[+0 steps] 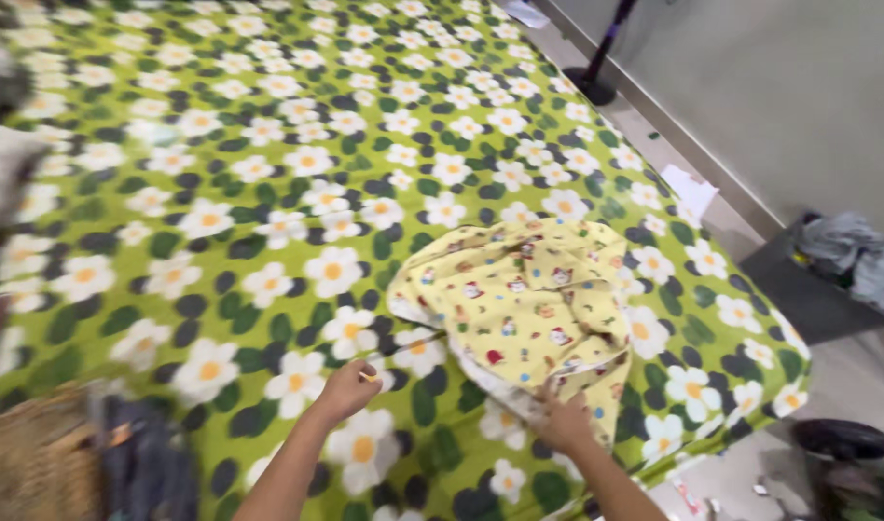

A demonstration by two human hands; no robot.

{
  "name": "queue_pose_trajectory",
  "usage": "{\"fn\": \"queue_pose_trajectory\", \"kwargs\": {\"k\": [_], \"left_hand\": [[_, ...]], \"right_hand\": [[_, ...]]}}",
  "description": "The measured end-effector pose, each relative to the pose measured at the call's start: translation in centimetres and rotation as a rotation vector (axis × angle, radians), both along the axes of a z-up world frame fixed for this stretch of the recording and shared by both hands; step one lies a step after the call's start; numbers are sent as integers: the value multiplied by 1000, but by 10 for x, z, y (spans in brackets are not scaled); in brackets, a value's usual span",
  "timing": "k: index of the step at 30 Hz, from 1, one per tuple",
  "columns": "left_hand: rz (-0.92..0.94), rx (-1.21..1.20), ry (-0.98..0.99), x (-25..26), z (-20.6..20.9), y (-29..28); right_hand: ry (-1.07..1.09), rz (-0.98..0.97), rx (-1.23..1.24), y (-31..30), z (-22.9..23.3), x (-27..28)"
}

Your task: The person folds several pieces of clothing on a bed, including a checkered towel, a light blue cloth, a brown patterned cloth, and a yellow patterned cloth. Then the person picks up scattered toys from the floor and places them into a white tray.

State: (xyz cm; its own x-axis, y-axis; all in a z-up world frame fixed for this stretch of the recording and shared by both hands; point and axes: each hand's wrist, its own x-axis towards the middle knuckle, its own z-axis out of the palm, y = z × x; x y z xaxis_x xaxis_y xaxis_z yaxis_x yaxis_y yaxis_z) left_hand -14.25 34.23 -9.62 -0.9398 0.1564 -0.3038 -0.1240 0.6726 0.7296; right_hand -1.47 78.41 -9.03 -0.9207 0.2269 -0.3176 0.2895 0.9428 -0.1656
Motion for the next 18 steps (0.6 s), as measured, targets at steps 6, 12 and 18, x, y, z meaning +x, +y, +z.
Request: {"fn": "queue_pose_trajectory", "kwargs": {"k": [6, 12, 18], "left_hand": [[251, 195, -155, -60, -55, 115], [758, 758, -58, -116, -66, 198], [819, 794, -302, -178, -31, 221]], "right_hand": [[-87, -10, -176, 20, 19, 8], [415, -311, -359, 57, 3, -27], [666, -759, -1181, 166, -2, -111]]}}
